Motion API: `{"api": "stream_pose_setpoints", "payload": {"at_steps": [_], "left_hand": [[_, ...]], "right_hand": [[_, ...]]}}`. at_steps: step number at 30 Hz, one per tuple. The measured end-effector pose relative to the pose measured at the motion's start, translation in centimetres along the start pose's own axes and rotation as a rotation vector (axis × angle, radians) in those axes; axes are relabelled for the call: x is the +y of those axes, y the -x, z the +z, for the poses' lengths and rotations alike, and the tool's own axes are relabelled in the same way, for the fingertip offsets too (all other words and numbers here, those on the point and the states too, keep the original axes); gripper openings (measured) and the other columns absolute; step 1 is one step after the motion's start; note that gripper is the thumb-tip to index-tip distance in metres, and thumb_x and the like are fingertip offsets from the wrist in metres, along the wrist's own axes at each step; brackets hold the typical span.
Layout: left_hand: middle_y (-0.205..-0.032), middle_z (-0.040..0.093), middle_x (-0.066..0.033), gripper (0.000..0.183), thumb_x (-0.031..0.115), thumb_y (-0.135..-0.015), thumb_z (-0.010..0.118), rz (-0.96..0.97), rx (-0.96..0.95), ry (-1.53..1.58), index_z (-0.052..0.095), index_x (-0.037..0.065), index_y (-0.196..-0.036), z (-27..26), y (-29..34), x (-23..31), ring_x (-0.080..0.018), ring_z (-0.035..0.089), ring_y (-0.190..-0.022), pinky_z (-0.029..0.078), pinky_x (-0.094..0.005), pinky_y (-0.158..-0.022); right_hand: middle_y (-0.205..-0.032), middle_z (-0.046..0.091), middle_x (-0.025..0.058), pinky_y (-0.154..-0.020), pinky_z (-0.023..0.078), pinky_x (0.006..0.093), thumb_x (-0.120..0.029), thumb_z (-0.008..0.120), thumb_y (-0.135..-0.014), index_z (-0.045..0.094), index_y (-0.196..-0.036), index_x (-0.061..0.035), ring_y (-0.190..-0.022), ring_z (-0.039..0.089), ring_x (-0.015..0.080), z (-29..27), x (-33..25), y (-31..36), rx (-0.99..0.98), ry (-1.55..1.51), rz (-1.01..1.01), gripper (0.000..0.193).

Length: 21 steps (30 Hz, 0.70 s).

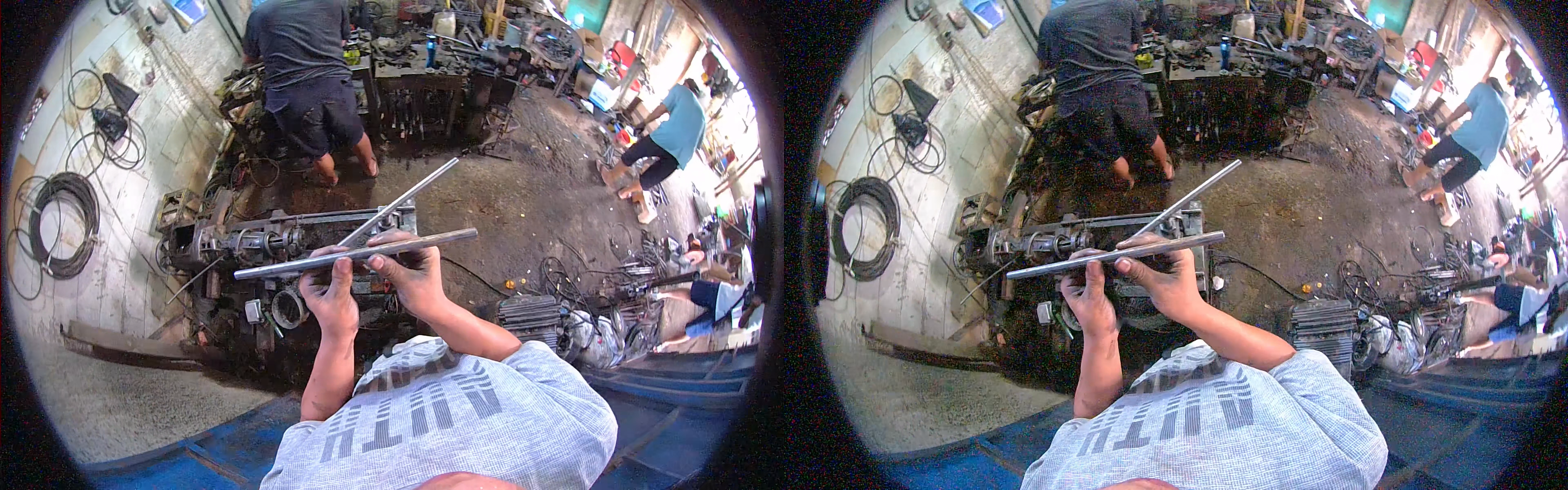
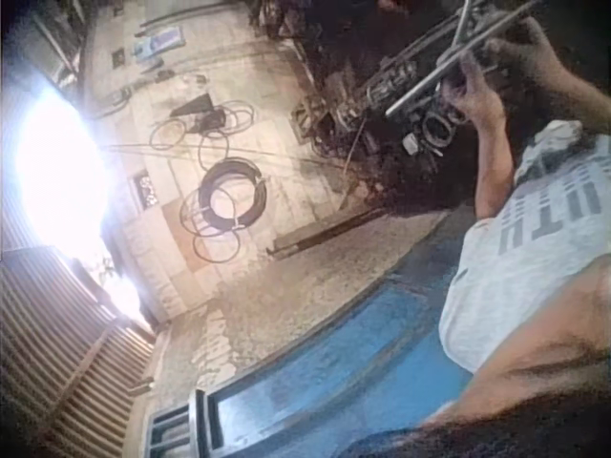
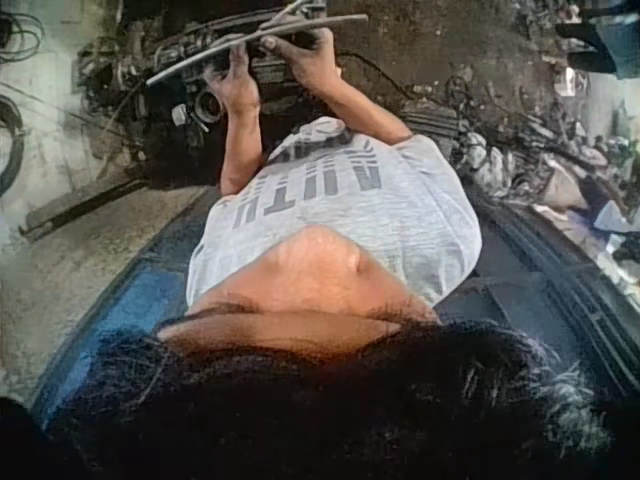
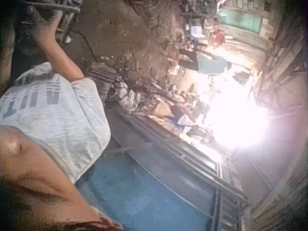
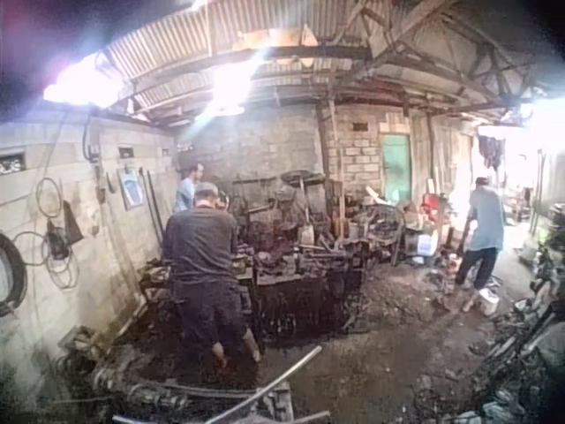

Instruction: Operate a lathe-like machine to process metal rods, involving loading, adjusting levers, and inspecting the processed parts.

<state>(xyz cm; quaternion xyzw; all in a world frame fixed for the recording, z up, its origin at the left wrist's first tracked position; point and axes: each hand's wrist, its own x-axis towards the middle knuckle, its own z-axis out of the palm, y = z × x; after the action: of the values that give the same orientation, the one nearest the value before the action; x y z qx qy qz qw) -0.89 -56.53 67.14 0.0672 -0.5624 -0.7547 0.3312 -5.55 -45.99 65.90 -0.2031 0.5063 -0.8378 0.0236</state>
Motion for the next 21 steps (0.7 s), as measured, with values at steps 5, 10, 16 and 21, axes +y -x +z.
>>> {"api": "stream_pose_setpoints", "payload": {"at_steps": [5,10,16,21], "left_hand": [[-0.09,0.06,-0.0006,0.018,0.014,-0.086,0.069,-0.004,-0.045,-0.01,0.062,0.001,-0.095,0.3,0.3,-0.4,-0.0086,0.052,-0.083,0.04,-0.0247,-0.082],[-0.093,0.06,-0.0024,0.018,0.012,-0.086,0.069,-0.038,-0.122,0.035,0.061,0.001,-0.098,0.7,0.4,-0.5,-0.0096,0.053,-0.086,0.041,-0.0248,-0.082],[-0.095,0.06,-0.0037,0.017,0.009,-0.086,0.067,-0.07,-0.154,0.057,0.061,0.0,-0.099,1.2,0.5,-0.8,-0.0105,0.054,-0.088,0.041,-0.0253,-0.084],[-0.096,0.06,-0.0045,0.021,0.01,-0.085,0.067,-0.086,-0.182,0.045,0.06,0.0,-0.101,1.6,0.4,-0.9,-0.0113,0.055,-0.089,0.041,-0.025,-0.085]], "right_hand": [[-0.093,0.068,0.0058,-0.083,0.047,0.0297,-0.005,0.073,-0.079,0.068,-0.093,-0.0006,-0.089,0.06,0.0128,-0.7,-0.3,0.5,0.035,0.005,-0.045,0.015],[-0.096,0.068,0.0066,-0.084,0.047,0.0298,-0.005,0.072,-0.08,0.068,-0.096,-0.0001,-0.091,0.06,0.0134,-1.2,-0.8,1.0,0.077,0.021,-0.026,0.017],[-0.098,0.068,0.0072,-0.085,0.047,0.0298,-0.005,0.07,-0.082,0.066,-0.101,0.0002,-0.093,0.06,0.0136,-1.8,-1.5,1.3,0.08,0.063,-0.047,0.02],[-0.099,0.067,0.0071,-0.086,0.046,0.0298,-0.005,0.069,-0.083,0.065,-0.103,0.0001,-0.094,0.06,0.0142,-2.2,-1.9,1.5,0.096,0.07,-0.028,0.02]]}}
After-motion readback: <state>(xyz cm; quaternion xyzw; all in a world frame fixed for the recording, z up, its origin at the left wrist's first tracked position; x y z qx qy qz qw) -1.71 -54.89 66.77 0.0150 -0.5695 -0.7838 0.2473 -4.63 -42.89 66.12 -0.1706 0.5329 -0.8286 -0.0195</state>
